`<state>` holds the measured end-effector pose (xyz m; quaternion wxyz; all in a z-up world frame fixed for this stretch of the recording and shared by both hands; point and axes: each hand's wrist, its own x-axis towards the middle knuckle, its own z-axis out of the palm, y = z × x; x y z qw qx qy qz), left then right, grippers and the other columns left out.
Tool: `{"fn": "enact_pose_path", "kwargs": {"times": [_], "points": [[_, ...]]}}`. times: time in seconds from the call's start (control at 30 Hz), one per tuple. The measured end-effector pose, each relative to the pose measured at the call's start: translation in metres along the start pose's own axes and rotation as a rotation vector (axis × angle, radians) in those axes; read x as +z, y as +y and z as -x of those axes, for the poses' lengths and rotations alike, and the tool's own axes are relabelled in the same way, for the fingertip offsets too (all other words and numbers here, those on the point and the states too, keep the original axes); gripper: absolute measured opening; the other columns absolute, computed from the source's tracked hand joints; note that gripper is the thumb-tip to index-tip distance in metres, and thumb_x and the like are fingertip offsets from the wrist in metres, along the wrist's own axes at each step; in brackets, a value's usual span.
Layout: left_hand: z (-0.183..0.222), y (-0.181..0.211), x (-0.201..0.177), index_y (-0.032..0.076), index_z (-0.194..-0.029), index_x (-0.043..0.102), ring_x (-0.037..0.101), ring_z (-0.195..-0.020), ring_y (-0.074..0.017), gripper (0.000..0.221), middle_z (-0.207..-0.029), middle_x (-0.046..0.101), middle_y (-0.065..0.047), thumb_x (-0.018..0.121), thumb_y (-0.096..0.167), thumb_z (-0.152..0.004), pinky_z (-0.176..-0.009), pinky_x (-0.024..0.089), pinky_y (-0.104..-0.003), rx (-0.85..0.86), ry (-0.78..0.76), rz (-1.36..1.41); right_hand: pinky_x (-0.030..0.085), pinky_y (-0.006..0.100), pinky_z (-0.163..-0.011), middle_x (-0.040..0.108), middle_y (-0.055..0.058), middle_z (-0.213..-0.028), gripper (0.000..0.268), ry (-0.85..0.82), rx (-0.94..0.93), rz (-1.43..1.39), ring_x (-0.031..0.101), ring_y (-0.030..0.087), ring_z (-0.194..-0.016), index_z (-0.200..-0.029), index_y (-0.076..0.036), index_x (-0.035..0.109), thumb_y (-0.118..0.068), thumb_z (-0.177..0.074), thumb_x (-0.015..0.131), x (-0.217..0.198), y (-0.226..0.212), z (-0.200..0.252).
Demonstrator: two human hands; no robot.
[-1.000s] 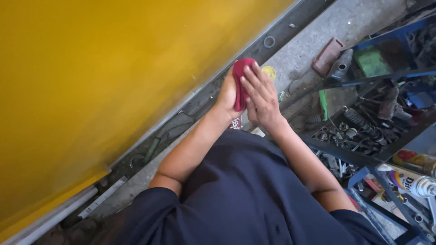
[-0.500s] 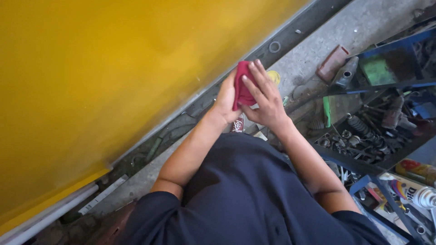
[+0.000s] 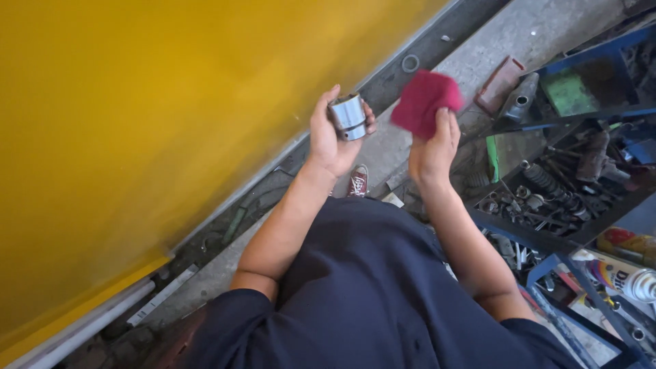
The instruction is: The recorder picks up a large mechanical socket from a tray of tools and wipes it clean with a red cloth.
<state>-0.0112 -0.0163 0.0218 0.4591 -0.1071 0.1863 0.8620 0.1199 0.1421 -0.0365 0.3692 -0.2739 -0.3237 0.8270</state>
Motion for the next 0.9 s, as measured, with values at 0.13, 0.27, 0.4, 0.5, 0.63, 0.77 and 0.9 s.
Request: {"fn": "enact_pose_path", "kwargs": {"times": [0.13, 0.27, 0.4, 0.5, 0.63, 0.77, 0.9], "points": [[-0.008, -0.017, -0.012, 0.003, -0.094, 0.067, 0.066, -0.077, -0.0259, 0.044, -0.082, 0.070, -0.012, 0.055, 0.045, -0.097, -0.073, 0.055, -0.040, -0.034, 0.097, -0.027, 0.051, 0.038, -0.112, 0.066, 0.008, -0.136, 0.036, -0.151, -0.163, 0.203, 0.065, 0.020, -0.127, -0.141, 0.000, 0.058, -0.019, -0.111, 0.052, 0.061, -0.015, 0.026], [-0.018, -0.035, -0.027, 0.006, -0.114, 0.067, 0.069, -0.094, -0.0236, 0.034, -0.103, 0.073, -0.008, 0.055, 0.036, -0.102, -0.088, 0.054, -0.039, 0.053, 0.130, 0.053, 0.040, 0.045, -0.104, 0.055, 0.028, -0.143, 0.040, -0.359, -0.265, 0.983, 0.051, 0.034, -0.126, -0.144, 0.005, 0.057, -0.011, -0.109, 0.048, 0.115, -0.034, 0.062], [-0.006, -0.023, -0.025, 0.007, -0.120, 0.065, 0.070, -0.105, -0.0267, 0.042, -0.115, 0.073, -0.010, 0.053, 0.040, -0.097, -0.100, 0.054, -0.040, 0.070, 0.072, 0.151, 0.034, 0.053, -0.127, 0.042, 0.029, -0.158, 0.045, -0.844, -0.730, 1.306, 0.036, 0.046, -0.152, -0.145, 0.005, 0.053, -0.005, -0.101, 0.056, 0.109, -0.040, 0.071], [-0.017, -0.014, -0.058, 0.001, -0.117, 0.066, 0.069, -0.102, -0.0295, 0.045, -0.109, 0.072, -0.016, 0.055, 0.042, -0.100, -0.099, 0.054, -0.041, -0.112, -0.052, 0.196, 0.035, 0.053, -0.126, 0.044, 0.027, -0.157, 0.050, -0.966, -0.749, 1.327, 0.041, 0.046, -0.150, -0.145, 0.004, 0.053, -0.003, -0.095, 0.060, 0.086, -0.036, 0.068], [-0.012, -0.017, -0.037, 0.002, -0.115, 0.066, 0.069, -0.101, -0.0294, 0.042, -0.108, 0.072, -0.014, 0.054, 0.040, -0.101, -0.095, 0.056, -0.044, -0.086, 0.108, 0.183, 0.035, 0.054, -0.128, 0.043, 0.028, -0.160, 0.050, -0.895, -0.688, 1.281, 0.040, 0.046, -0.153, -0.147, 0.009, 0.049, 0.000, -0.099, 0.059, 0.092, -0.037, 0.065], [-0.011, -0.023, -0.036, 0.005, -0.116, 0.064, 0.071, -0.101, -0.0289, 0.037, -0.110, 0.072, -0.014, 0.052, 0.036, -0.101, -0.094, 0.058, -0.043, -0.011, 0.049, 0.157, 0.036, 0.053, -0.128, 0.045, 0.026, -0.159, 0.048, -0.819, -0.711, 1.295, 0.040, 0.046, -0.153, -0.146, 0.007, 0.054, 0.000, -0.099, 0.060, 0.112, -0.042, 0.070], [-0.015, -0.012, -0.044, 0.002, -0.112, 0.065, 0.072, -0.096, -0.0310, 0.038, -0.105, 0.072, -0.018, 0.053, 0.037, -0.101, -0.092, 0.059, -0.043, -0.096, 0.045, 0.071, 0.036, 0.056, -0.126, 0.050, 0.022, -0.153, 0.045, -0.987, -0.903, 1.295, 0.043, 0.046, -0.148, -0.138, 0.001, 0.060, -0.007, -0.095, 0.064, 0.096, -0.049, 0.064]]}}
